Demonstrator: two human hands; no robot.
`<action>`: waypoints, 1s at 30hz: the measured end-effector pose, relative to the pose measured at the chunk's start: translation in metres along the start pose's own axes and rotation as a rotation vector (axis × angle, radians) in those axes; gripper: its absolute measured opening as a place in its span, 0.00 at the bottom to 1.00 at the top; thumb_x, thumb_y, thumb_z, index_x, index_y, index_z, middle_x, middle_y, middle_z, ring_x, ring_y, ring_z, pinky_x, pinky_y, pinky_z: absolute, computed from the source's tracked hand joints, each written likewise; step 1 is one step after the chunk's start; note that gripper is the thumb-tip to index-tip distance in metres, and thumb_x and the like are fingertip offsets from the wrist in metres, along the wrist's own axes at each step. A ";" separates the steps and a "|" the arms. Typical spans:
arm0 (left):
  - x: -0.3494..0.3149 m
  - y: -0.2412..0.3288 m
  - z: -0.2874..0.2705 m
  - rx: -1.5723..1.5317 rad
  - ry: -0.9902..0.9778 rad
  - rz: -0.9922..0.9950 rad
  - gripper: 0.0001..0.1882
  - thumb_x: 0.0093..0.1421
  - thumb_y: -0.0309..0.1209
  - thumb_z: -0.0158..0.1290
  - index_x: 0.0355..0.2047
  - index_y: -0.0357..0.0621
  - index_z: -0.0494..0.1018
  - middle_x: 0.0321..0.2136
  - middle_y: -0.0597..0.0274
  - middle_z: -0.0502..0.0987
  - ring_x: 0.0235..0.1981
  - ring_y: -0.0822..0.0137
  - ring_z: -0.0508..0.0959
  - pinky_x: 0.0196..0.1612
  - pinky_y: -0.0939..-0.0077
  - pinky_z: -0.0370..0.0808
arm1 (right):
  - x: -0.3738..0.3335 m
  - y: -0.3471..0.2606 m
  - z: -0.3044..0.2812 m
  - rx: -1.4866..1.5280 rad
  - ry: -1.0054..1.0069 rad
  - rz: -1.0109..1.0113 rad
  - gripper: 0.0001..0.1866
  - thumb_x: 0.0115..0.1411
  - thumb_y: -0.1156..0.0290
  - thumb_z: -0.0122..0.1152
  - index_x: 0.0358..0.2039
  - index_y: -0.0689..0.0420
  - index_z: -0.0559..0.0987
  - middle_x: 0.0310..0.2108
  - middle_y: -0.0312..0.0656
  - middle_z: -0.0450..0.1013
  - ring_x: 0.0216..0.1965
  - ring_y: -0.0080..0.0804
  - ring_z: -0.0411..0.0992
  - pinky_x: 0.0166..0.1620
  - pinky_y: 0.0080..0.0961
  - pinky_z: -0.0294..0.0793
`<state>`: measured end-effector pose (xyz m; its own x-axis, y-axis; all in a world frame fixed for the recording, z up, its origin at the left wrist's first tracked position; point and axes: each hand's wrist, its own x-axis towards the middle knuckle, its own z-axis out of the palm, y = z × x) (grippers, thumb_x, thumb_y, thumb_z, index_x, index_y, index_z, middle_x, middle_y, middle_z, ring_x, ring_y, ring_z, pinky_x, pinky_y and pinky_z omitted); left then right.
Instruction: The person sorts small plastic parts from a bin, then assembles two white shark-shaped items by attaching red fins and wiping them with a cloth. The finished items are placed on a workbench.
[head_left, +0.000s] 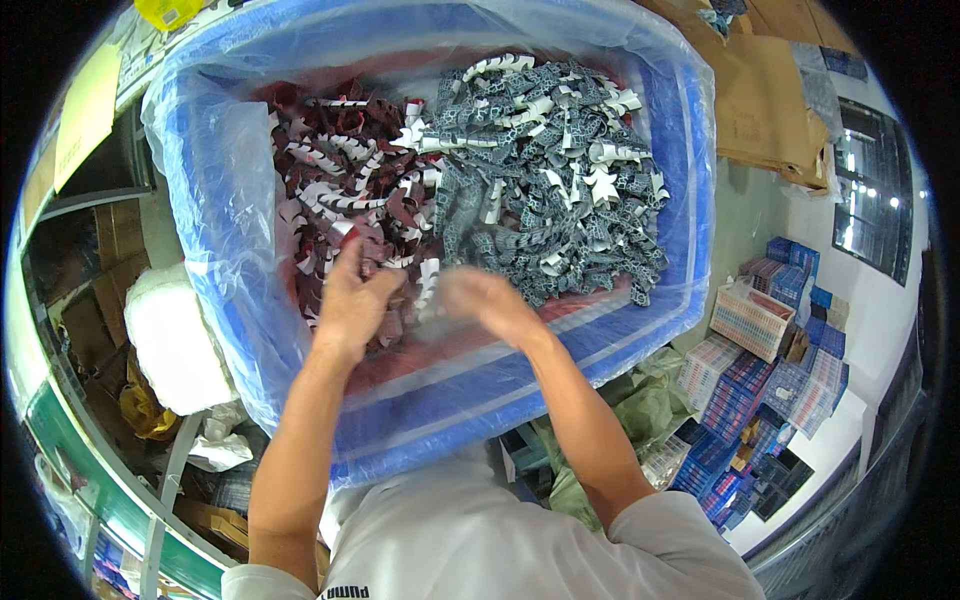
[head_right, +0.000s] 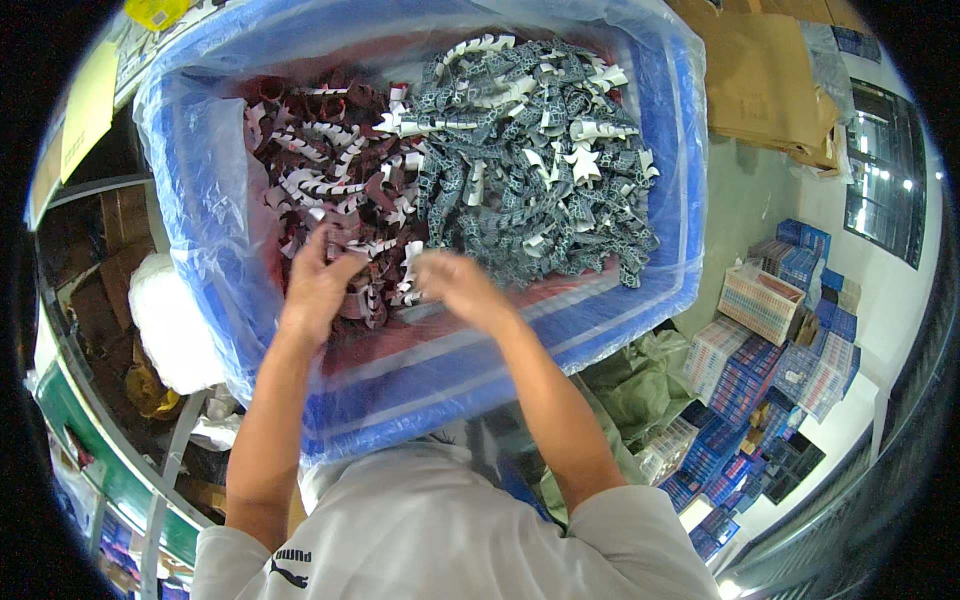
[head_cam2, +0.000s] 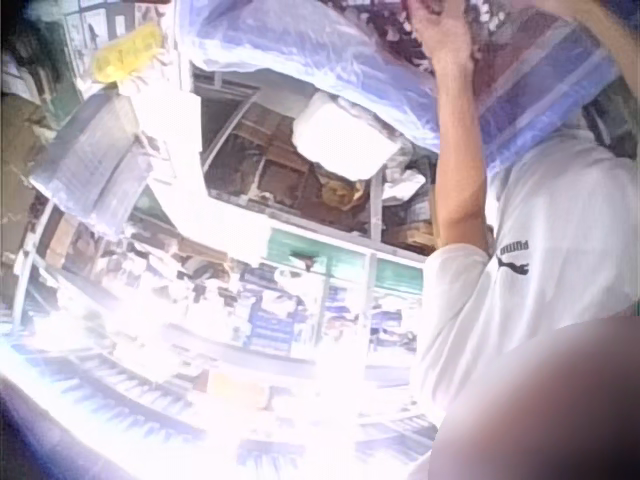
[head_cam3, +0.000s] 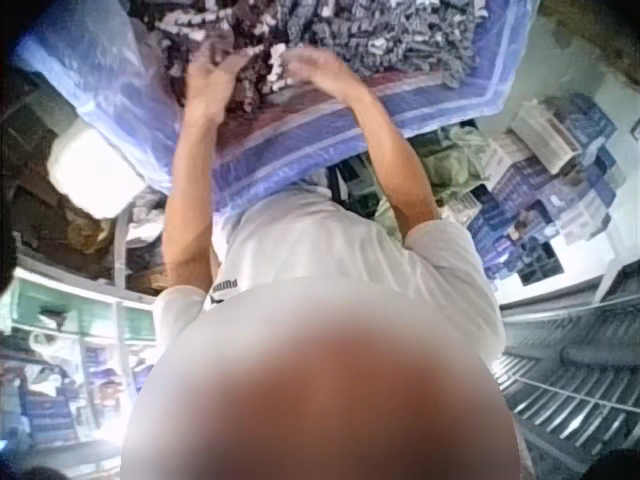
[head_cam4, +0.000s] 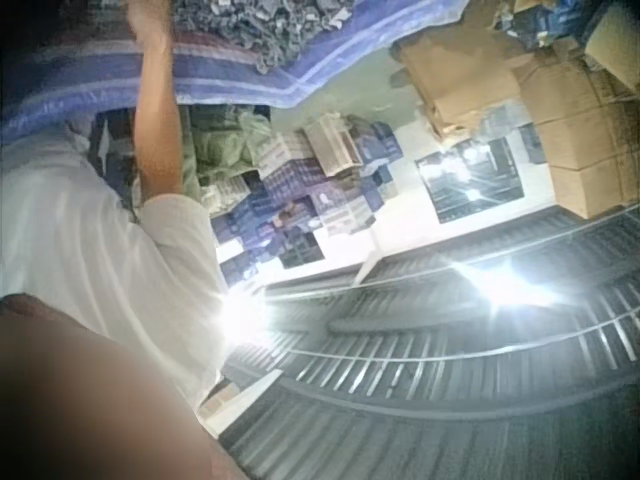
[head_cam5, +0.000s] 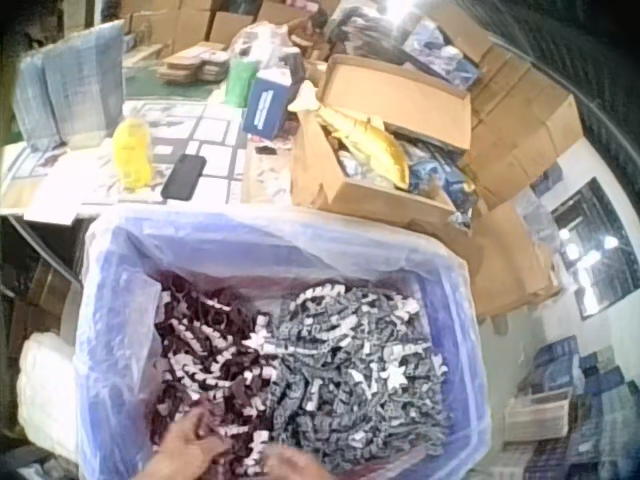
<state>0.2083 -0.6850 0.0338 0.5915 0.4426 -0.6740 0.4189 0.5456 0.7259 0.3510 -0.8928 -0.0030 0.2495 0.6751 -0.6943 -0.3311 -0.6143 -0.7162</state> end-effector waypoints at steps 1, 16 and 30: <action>0.000 0.009 -0.012 0.229 0.081 0.142 0.29 0.59 0.29 0.61 0.60 0.34 0.69 0.44 0.50 0.83 0.40 0.56 0.84 0.48 0.64 0.78 | 0.020 0.014 -0.008 0.035 0.276 0.034 0.24 0.73 0.60 0.56 0.64 0.60 0.73 0.51 0.43 0.78 0.49 0.33 0.77 0.55 0.34 0.77; -0.098 0.054 -0.083 0.590 0.512 0.429 0.25 0.67 0.27 0.58 0.64 0.38 0.71 0.51 0.48 0.82 0.51 0.62 0.81 0.56 0.66 0.77 | 0.194 0.132 -0.143 -0.109 0.905 0.596 0.14 0.75 0.60 0.50 0.53 0.50 0.78 0.34 0.42 0.79 0.33 0.31 0.79 0.28 0.32 0.74; -0.124 0.018 -0.117 0.443 0.684 0.284 0.22 0.70 0.31 0.58 0.60 0.32 0.74 0.46 0.52 0.82 0.44 0.71 0.80 0.50 0.75 0.76 | 0.167 0.132 -0.147 0.949 0.711 0.218 0.23 0.65 0.48 0.68 0.52 0.48 0.77 0.40 0.34 0.73 0.35 0.31 0.72 0.33 0.40 0.78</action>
<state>0.0617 -0.6469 0.1140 0.2290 0.9291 -0.2904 0.6324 0.0848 0.7700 0.4832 -0.9212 -0.2241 0.4515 0.0352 -0.8916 -0.8915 0.0589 -0.4492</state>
